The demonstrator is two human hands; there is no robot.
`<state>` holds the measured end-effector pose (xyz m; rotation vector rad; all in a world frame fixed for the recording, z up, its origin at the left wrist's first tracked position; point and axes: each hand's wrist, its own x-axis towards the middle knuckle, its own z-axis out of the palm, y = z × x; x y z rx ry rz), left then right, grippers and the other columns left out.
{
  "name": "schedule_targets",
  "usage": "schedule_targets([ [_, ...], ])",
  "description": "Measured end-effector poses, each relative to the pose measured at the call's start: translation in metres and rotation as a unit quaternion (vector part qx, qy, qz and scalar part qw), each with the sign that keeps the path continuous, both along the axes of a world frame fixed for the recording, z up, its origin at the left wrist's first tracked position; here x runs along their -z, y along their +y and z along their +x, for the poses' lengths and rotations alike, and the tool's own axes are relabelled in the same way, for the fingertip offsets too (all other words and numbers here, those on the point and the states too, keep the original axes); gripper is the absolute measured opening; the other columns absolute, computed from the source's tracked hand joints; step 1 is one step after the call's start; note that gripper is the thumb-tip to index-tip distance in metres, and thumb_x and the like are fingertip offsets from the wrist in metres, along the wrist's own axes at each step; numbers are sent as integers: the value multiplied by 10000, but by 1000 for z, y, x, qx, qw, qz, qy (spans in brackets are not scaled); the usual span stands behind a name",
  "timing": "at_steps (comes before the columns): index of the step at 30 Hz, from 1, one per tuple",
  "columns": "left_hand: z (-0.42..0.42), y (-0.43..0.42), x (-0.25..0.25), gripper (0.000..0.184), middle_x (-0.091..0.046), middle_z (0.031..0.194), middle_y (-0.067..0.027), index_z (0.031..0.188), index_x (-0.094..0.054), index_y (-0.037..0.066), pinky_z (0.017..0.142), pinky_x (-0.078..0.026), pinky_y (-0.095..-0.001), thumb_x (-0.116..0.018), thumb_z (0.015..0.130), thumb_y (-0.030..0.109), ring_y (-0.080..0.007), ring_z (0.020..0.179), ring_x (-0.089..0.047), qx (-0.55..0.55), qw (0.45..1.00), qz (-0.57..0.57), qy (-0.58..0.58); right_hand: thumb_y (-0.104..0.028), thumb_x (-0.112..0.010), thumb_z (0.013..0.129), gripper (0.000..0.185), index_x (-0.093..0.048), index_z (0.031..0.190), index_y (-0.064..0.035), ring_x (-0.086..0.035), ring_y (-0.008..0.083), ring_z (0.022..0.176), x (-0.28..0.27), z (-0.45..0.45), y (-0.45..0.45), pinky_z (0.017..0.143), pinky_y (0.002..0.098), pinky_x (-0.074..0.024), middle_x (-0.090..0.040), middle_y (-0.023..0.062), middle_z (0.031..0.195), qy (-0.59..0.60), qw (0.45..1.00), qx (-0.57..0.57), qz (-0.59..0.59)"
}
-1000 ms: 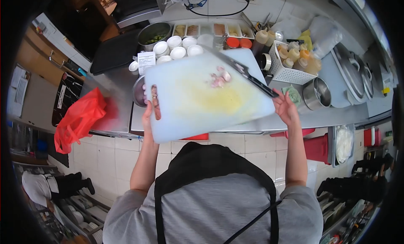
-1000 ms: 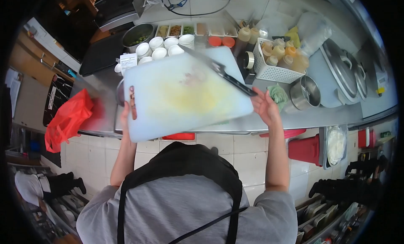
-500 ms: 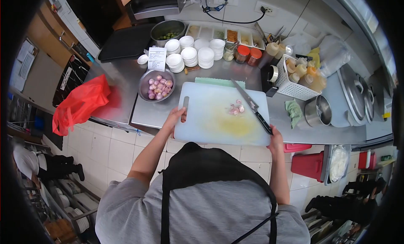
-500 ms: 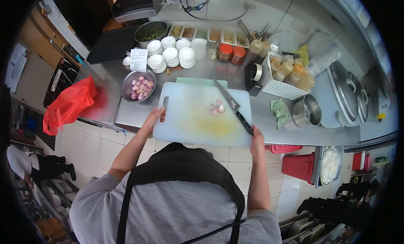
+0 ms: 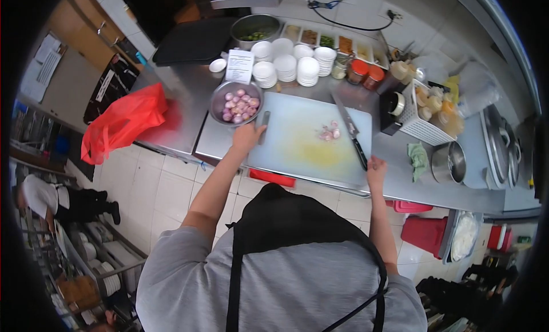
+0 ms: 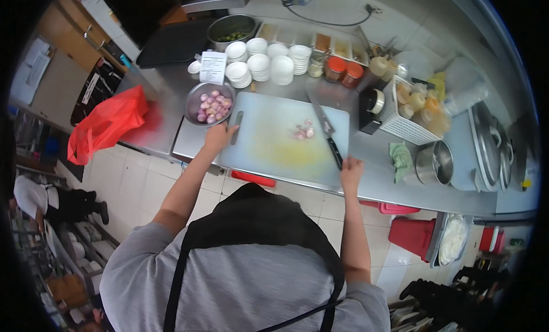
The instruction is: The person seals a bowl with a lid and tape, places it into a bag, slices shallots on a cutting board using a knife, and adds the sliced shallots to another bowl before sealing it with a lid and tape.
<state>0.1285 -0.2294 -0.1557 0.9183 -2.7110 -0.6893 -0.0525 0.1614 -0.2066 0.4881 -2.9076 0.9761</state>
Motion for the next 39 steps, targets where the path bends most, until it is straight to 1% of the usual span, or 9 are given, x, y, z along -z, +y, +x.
schedule_targets([
  [3, 11, 10, -26, 425, -592, 687, -189, 697, -583, 1, 606, -443, -429, -591, 756, 421, -343, 667, -585, 7, 998, -29, -58, -159, -570, 758, 372, -529, 1104, -28, -483, 329, 886, -36, 8, -26, 761, 384, -417, -507, 166, 958, 148, 987, -38, 45],
  [10, -1, -37, -68, 214, -613, 701, -148, 734, -638, 48, 608, -456, -390, -653, 716, 261, -307, 654, -593, 21, 995, -66, 78, -121, -532, 743, 433, -463, 1160, -29, -483, 327, 930, -48, 2, -82, 783, 408, -430, -497, 171, 1000, 93, 969, -125, 193],
  [13, -25, -60, -60, 182, -603, 761, -149, 779, -644, 17, 623, -476, -368, -627, 731, 192, -288, 623, -591, 64, 986, 76, 133, -124, -510, 744, 387, -476, 1114, -18, -509, 340, 911, -55, -6, -82, 778, 411, -442, -499, 179, 996, 57, 966, -102, 229],
  [15, -39, -71, -34, 146, -600, 736, -142, 825, -637, 14, 582, -479, -338, -617, 722, 116, -239, 581, -595, 119, 974, -74, 181, -130, -494, 757, 312, -495, 1043, -7, -541, 352, 865, -79, 9, -88, 755, 421, -440, -521, 206, 970, -17, 981, -69, 180],
  [22, -55, -70, -20, 174, -609, 712, -145, 848, -619, 3, 565, -479, -319, -601, 727, 127, -210, 606, -605, 27, 994, 84, 61, -154, -466, 816, 273, -487, 1025, 20, -524, 391, 887, -65, 71, -106, 773, 439, -416, -543, 246, 923, -206, 962, -173, -44],
  [28, -48, -37, -50, 201, -599, 862, -133, 890, -614, 28, 662, -467, -319, -611, 731, 151, -248, 737, -597, -48, 989, -12, 141, -175, -446, 829, 317, -453, 1081, 18, -528, 398, 882, -67, 55, -91, 774, 449, -419, -541, 257, 957, -160, 964, -210, 15],
  [30, -53, -5, -46, 221, -592, 850, -120, 930, -592, 34, 635, -468, -310, -618, 737, 138, -228, 730, -600, 29, 966, 102, 236, -181, -441, 832, 324, -450, 1091, 15, -530, 400, 879, -69, 40, -73, 768, 457, -419, -540, 260, 966, -164, 964, -207, 27],
  [34, -71, 94, -31, 163, -576, 847, -109, 912, -564, 33, 620, -469, -304, -588, 761, 90, -219, 739, -599, 97, 962, 188, 170, -187, -442, 833, 326, -443, 1095, 6, -545, 408, 830, -88, 24, -57, 729, 476, -426, -543, 262, 971, -220, 954, -186, 80],
  [39, -94, 136, -10, 169, -571, 832, -111, 904, -573, 31, 647, -473, -314, -581, 736, 23, -231, 758, -590, 190, 956, 106, 196, -186, -434, 844, 298, -424, 1079, -3, -556, 422, 745, -61, 28, -64, 661, 480, -438, -570, 252, 830, -132, 962, -239, 29],
])
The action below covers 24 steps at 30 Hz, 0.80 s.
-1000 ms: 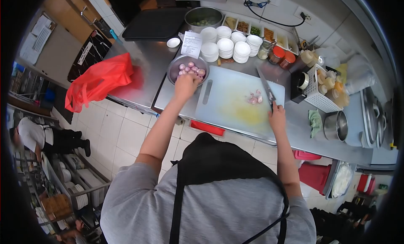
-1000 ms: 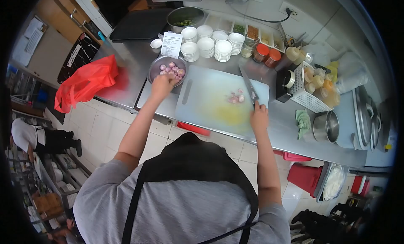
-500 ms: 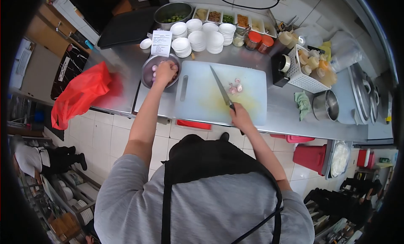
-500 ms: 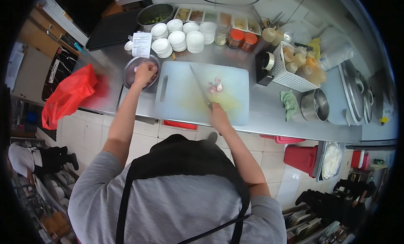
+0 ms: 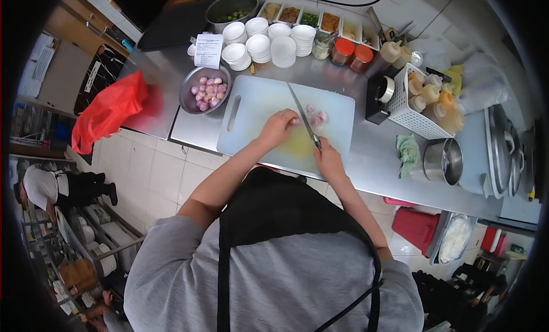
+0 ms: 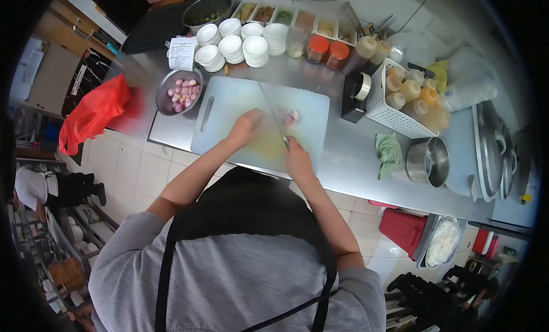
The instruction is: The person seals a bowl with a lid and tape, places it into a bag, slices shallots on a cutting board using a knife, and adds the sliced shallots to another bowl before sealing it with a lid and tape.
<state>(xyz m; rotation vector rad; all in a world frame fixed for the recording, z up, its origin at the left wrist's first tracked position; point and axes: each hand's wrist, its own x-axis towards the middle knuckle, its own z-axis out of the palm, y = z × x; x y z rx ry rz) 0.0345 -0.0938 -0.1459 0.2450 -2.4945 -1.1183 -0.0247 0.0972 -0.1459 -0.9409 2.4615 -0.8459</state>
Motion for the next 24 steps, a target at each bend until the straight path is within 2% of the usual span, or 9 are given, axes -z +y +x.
schedule_targets([
  [2, -5, 5, -1, 175, -570, 830, -111, 893, -579, 27, 659, -475, -318, -584, 721, 1, -234, 765, -587, 16, 999, -15, 33, -183, -437, 850, 289, -413, 1073, -1, -558, 423, 715, 2, 1, -9, 630, 483, -441, -575, 251, 760, 40, 999, -16, -14],
  [4, -6, 6, -3, 137, -571, 815, -112, 841, -589, 8, 665, -479, -320, -594, 705, -10, -239, 749, -588, 12, 998, 36, 45, -171, -435, 850, 253, -397, 1008, 24, -560, 431, 683, -4, 1, -16, 620, 486, -451, -568, 262, 701, 41, 997, -14, 66],
  [7, -8, -1, 2, 88, -566, 787, -114, 796, -591, -2, 654, -482, -319, -605, 709, -1, -243, 725, -590, 38, 997, 51, 39, -182, -431, 855, 224, -385, 929, 25, -569, 422, 650, -4, 0, -23, 599, 484, -460, -568, 259, 680, 52, 992, -39, 110],
  [10, -11, -5, 6, 87, -565, 778, -119, 789, -591, -4, 648, -484, -317, -614, 707, 12, -246, 706, -591, 33, 997, 69, 9, -215, -430, 859, 241, -385, 897, 19, -579, 410, 637, -22, -2, -33, 577, 479, -464, -577, 245, 679, 84, 983, -42, 156],
  [13, -10, -5, 2, 99, -565, 771, -119, 786, -590, -1, 639, -481, -318, -624, 697, 25, -250, 699, -590, 33, 998, 56, 1, -233, -420, 865, 255, -388, 900, 18, -586, 402, 621, -40, -2, -37, 554, 475, -472, -578, 237, 660, 99, 982, -52, 150],
  [17, -13, -8, 7, 105, -561, 759, -116, 773, -588, 5, 630, -475, -327, -632, 682, 31, -262, 686, -583, 33, 997, 68, 9, -236, -420, 866, 254, -393, 892, 15, -584, 407, 618, -13, 11, -42, 548, 475, -474, -579, 232, 654, 89, 984, 1, 154],
  [20, -13, -9, 16, 107, -554, 747, -115, 764, -586, 10, 628, -469, -337, -636, 672, 33, -270, 677, -575, 50, 997, 48, 33, -240, -422, 866, 253, -388, 895, 9, -584, 407, 613, -18, 10, -45, 544, 472, -476, -580, 229, 651, 95, 980, 7, 177],
  [22, -17, -11, 15, 104, -549, 745, -116, 756, -582, 9, 630, -468, -338, -633, 667, 28, -274, 684, -572, 55, 997, 45, 4, -185, -371, 860, 213, -407, 914, 18, -594, 403, 695, -48, 6, -52, 622, 461, -481, -593, 245, 723, 74, 977, -25, 200],
  [24, -17, -11, 11, 105, -550, 745, -118, 757, -581, 7, 628, -468, -337, -632, 667, 25, -272, 686, -572, 53, 998, 44, 2, -186, -378, 859, 212, -408, 914, 17, -595, 401, 689, -50, 11, -52, 612, 457, -484, -594, 241, 722, 66, 976, -16, 205],
])
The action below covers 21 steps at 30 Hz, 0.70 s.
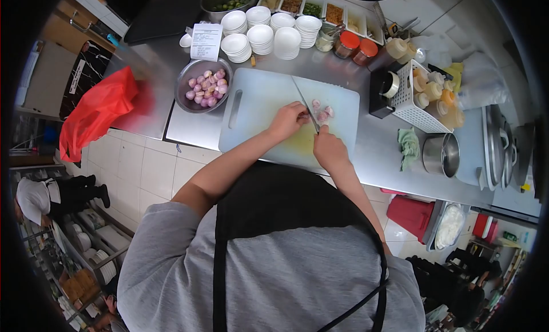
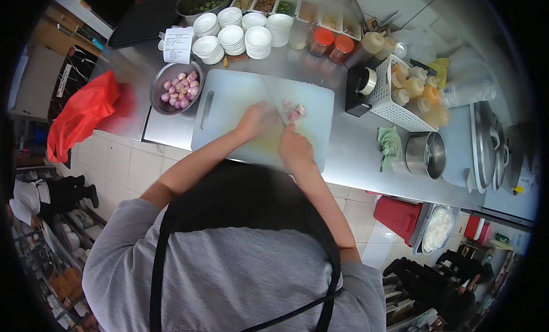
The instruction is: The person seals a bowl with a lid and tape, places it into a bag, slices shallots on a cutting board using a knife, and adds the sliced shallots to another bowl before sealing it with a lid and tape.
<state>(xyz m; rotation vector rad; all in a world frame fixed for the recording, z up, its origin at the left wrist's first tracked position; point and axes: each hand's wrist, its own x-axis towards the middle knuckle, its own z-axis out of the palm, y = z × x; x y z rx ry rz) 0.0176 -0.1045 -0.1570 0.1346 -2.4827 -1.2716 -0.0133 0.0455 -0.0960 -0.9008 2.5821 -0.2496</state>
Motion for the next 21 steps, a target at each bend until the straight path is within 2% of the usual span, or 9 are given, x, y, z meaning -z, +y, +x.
schedule_targets([
  [4, -5, -3, 17, 112, -553, 750, -126, 757, -577, -3, 621, -467, -335, -634, 663, 16, -270, 686, -573, 16, 1000, 17, 17, -191, -392, 858, 216, -413, 907, 19, -599, 394, 692, 28, 2, 3, 606, 458, -486, -598, 237, 725, 7, 999, 34, 17],
  [7, -3, -3, 13, 120, -556, 757, -133, 760, -571, -9, 620, -466, -335, -637, 663, 15, -269, 682, -573, 17, 1000, 19, 18, -242, -428, 859, 249, -386, 894, 1, -591, 399, 627, 22, -5, 1, 559, 473, -477, -586, 234, 662, 52, 998, -10, -21],
  [10, -3, -4, 15, 124, -557, 760, -135, 763, -565, -13, 620, -466, -335, -637, 666, 18, -271, 677, -572, 17, 999, 21, 25, -240, -429, 858, 243, -389, 887, -2, -591, 399, 622, 1, -1, -3, 554, 472, -477, -585, 232, 657, 36, 999, -2, -18],
  [13, -3, -4, 16, 127, -556, 758, -137, 762, -562, -14, 618, -465, -336, -639, 668, 23, -272, 674, -572, 7, 1000, 24, 15, -238, -429, 858, 246, -396, 895, 3, -593, 398, 639, 39, 5, 2, 568, 472, -479, -585, 237, 669, 29, 998, 47, 4],
  [17, -3, -4, 20, 126, -554, 752, -135, 754, -559, -13, 615, -464, -336, -642, 668, 28, -272, 672, -571, 9, 999, 26, 21, -240, -427, 859, 254, -395, 908, 7, -585, 414, 648, 15, 0, -4, 581, 486, -471, -580, 253, 679, 29, 999, 20, 6],
  [19, -5, -4, 25, 127, -552, 746, -131, 746, -556, -13, 611, -462, -336, -646, 667, 29, -271, 668, -570, 2, 1000, -9, 18, -244, -427, 861, 255, -394, 916, 2, -586, 414, 642, -2, -2, -5, 574, 486, -472, -579, 256, 682, 49, 999, -15, -14],
  [21, -2, -3, 19, 130, -551, 744, -130, 746, -555, -13, 607, -461, -335, -647, 665, 28, -271, 664, -568, 1, 1000, 11, 13, -244, -428, 861, 256, -397, 910, 5, -587, 414, 643, 10, 7, -3, 575, 483, -474, -580, 252, 679, 36, 999, 11, -12],
])
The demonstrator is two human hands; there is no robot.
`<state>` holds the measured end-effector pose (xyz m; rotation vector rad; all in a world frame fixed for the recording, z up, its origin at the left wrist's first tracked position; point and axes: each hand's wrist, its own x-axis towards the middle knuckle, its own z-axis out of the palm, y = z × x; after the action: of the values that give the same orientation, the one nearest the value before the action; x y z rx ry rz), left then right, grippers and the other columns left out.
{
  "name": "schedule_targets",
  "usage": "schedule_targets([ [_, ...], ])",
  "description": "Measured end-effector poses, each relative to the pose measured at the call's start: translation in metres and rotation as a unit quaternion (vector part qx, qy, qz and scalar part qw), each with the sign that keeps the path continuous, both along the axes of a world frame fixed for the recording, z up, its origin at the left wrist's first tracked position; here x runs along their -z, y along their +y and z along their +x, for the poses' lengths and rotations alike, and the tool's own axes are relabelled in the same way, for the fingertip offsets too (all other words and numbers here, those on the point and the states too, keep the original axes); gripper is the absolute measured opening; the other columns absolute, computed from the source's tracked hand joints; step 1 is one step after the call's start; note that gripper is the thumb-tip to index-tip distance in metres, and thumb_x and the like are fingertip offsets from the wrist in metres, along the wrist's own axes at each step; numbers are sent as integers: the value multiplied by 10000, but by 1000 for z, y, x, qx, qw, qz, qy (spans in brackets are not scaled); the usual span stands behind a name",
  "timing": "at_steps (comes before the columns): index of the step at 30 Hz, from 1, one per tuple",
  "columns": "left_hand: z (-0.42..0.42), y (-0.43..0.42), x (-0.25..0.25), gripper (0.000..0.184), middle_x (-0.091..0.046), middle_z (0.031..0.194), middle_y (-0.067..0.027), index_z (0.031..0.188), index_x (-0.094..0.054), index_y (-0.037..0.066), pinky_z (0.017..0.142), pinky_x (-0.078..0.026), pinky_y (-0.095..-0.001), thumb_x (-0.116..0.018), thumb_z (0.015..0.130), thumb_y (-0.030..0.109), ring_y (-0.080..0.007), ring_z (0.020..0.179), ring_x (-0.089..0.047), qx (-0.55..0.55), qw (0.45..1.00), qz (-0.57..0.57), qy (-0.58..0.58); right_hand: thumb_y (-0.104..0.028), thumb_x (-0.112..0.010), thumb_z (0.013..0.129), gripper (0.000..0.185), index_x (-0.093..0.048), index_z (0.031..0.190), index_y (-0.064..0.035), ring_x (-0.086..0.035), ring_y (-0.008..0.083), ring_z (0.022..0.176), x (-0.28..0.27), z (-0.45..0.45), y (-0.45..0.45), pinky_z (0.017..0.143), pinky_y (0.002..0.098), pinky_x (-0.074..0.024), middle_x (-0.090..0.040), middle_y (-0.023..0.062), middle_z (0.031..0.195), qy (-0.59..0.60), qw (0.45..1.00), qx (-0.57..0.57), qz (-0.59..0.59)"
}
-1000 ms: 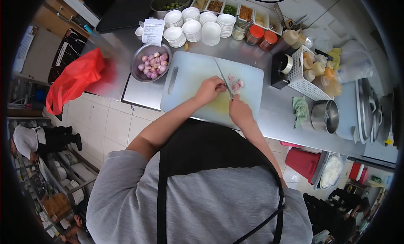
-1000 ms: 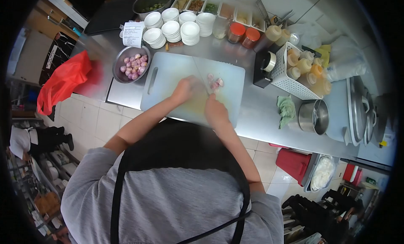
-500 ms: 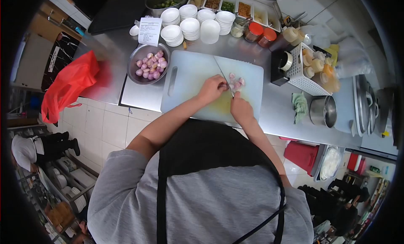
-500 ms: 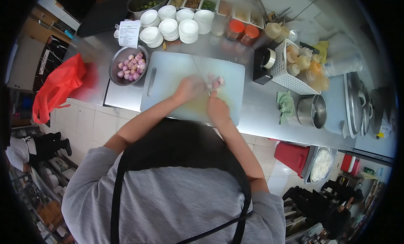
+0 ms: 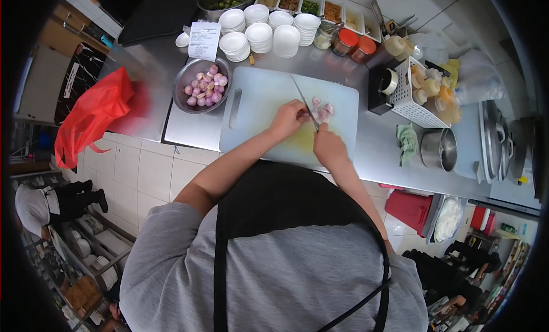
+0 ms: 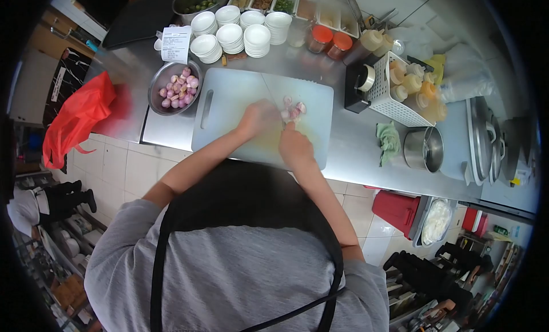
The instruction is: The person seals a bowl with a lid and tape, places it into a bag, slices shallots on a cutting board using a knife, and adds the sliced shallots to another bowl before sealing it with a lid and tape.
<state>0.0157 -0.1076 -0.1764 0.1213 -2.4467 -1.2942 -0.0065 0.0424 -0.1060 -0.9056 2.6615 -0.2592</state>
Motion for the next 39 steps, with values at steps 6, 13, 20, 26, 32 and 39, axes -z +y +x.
schedule_targets([
  [6, 1, 0, -2, 145, -549, 741, -128, 755, -551, -13, 597, -459, -331, -653, 660, 25, -268, 652, -563, -5, 1000, 25, 17, -243, -434, 859, 265, -402, 908, 15, -583, 422, 651, 2, -6, -1, 578, 487, -470, -579, 252, 679, -15, 1000, 11, 0],
  [13, 3, 2, -2, 183, -546, 741, -121, 772, -538, -12, 607, -467, -325, -669, 652, 33, -263, 661, -569, -22, 998, 58, 29, -232, -436, 862, 253, -396, 904, 14, -577, 420, 625, 28, -1, 3, 556, 493, -461, -572, 252, 654, -22, 998, 46, -31],
  [20, 5, 6, 9, 249, -550, 794, -108, 819, -544, 22, 628, -470, -331, -702, 630, 55, -249, 691, -570, -25, 999, -11, 32, -240, -443, 860, 262, -394, 910, 12, -573, 422, 625, 36, -3, 4, 556, 498, -456, -571, 255, 657, -20, 998, 40, -42],
  [26, 13, -4, -17, 206, -548, 831, -109, 827, -559, 26, 719, -446, -362, -657, 648, 51, -282, 788, -534, 15, 997, -73, -11, -237, -450, 851, 267, -387, 941, 7, -557, 447, 649, 37, -14, 18, 584, 519, -443, -565, 274, 684, -55, 995, 32, -72],
  [32, 10, -6, -16, 174, -562, 859, -118, 838, -596, 22, 709, -453, -363, -604, 664, 11, -302, 789, -543, 1, 994, -106, 3, -191, -403, 842, 231, -391, 967, 3, -574, 425, 704, 24, -9, 26, 639, 498, -451, -583, 264, 752, -81, 995, -8, -55],
  [39, 7, 4, -17, 62, -562, 728, -114, 720, -606, 22, 602, -460, -356, -592, 660, 14, -292, 649, -557, 15, 999, -33, -3, -227, -440, 862, 239, -382, 902, 1, -588, 395, 610, 20, -5, 14, 537, 471, -473, -582, 231, 655, 13, 999, -24, -18],
])
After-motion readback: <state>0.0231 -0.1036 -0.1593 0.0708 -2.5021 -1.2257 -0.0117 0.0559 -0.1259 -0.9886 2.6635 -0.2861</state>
